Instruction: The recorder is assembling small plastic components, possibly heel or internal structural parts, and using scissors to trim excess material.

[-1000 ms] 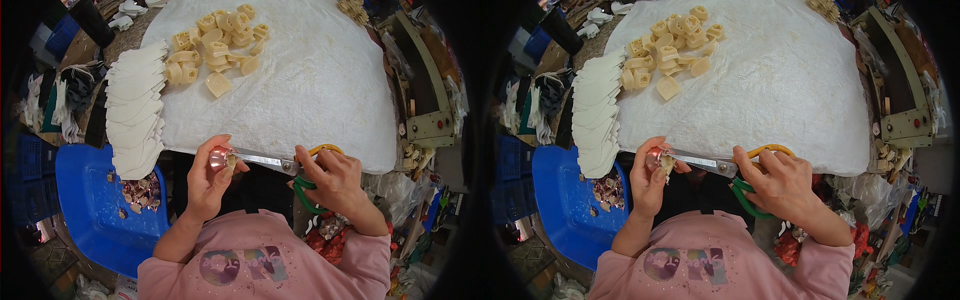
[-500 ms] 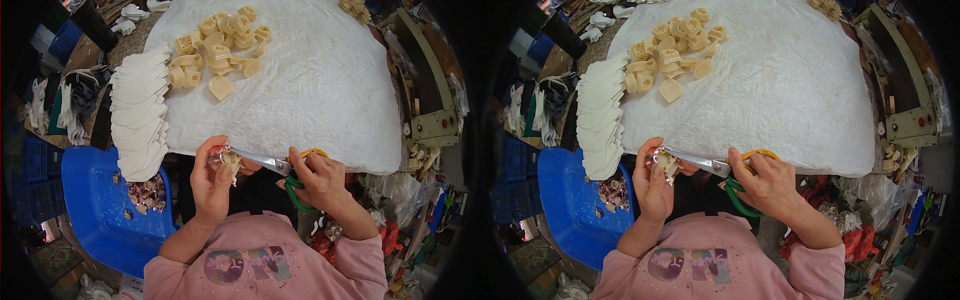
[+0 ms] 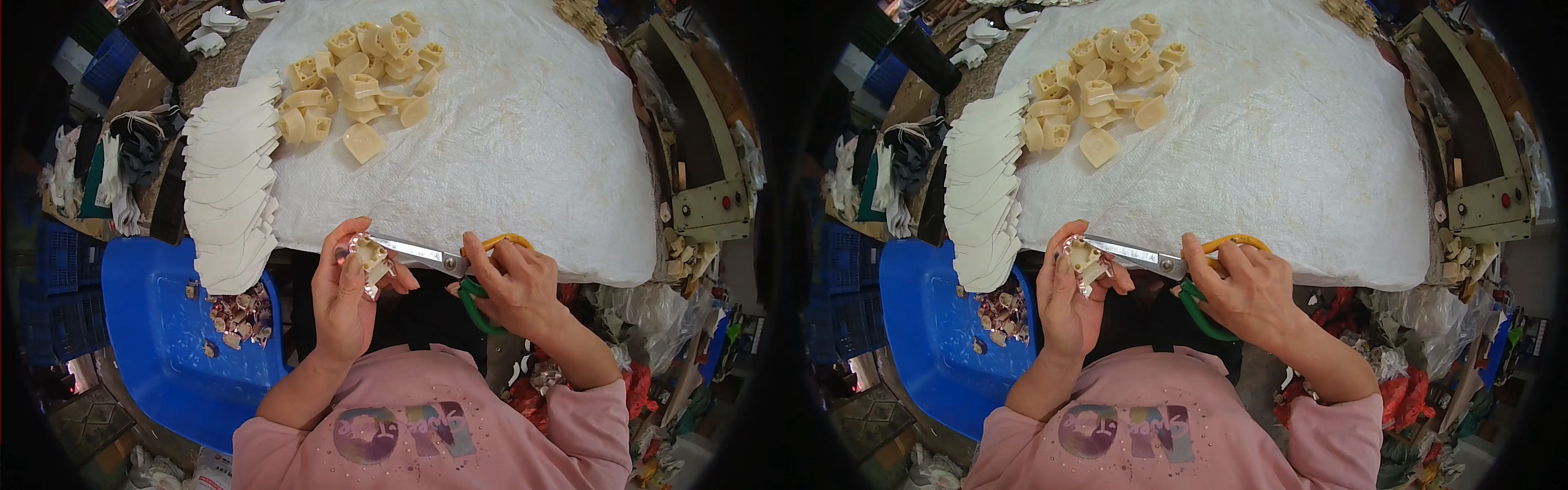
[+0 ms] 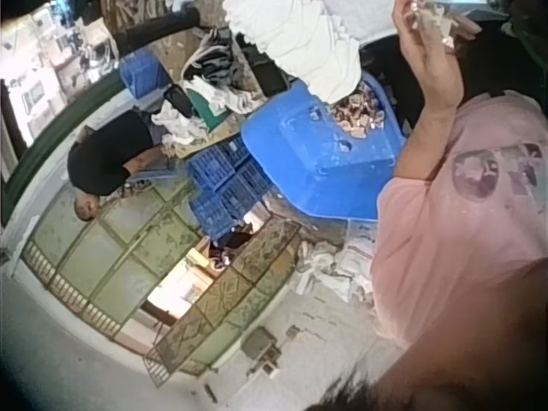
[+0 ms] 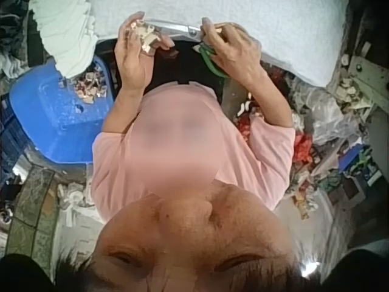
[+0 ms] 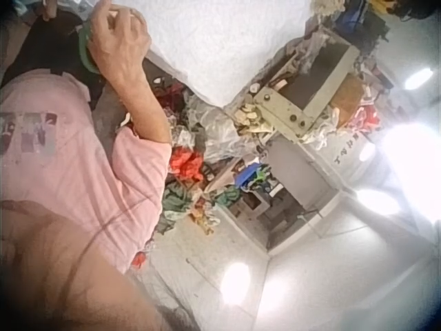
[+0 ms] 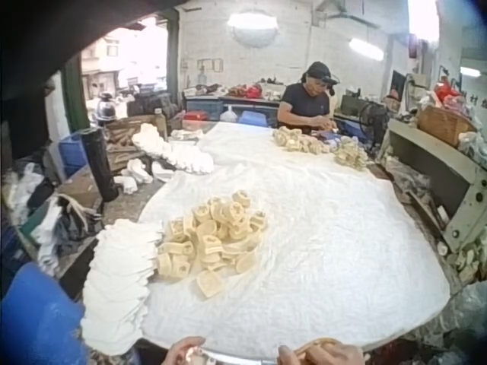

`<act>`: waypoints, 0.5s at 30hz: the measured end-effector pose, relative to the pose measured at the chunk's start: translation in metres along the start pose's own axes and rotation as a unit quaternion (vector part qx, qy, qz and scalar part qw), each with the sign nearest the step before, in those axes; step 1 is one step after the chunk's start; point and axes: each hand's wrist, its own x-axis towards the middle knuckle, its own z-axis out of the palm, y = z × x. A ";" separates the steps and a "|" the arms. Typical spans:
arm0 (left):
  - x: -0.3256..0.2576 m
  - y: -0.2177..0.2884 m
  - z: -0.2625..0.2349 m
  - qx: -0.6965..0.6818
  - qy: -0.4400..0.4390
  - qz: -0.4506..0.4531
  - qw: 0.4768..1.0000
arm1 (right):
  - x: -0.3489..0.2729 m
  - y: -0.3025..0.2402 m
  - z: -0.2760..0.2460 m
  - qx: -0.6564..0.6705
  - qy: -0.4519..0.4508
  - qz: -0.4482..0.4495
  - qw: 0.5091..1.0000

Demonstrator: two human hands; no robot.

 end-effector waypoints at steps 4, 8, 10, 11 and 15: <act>0.000 -0.004 -0.003 -0.007 -0.003 0.000 1.000 | 0.000 0.002 0.002 -0.018 0.016 -0.012 1.000; -0.001 -0.002 -0.004 -0.012 -0.001 -0.030 0.999 | -0.001 0.005 -0.002 -0.019 -0.021 -0.010 1.000; -0.001 -0.002 -0.005 -0.017 0.000 -0.038 0.999 | -0.001 0.008 -0.002 -0.030 -0.037 -0.028 0.998; -0.001 -0.002 -0.006 -0.020 -0.010 -0.034 0.999 | -0.001 0.009 -0.002 -0.029 -0.038 -0.027 0.998; 0.001 0.001 -0.001 -0.022 -0.006 -0.038 0.999 | 0.000 0.014 0.001 -0.028 -0.015 -0.023 0.999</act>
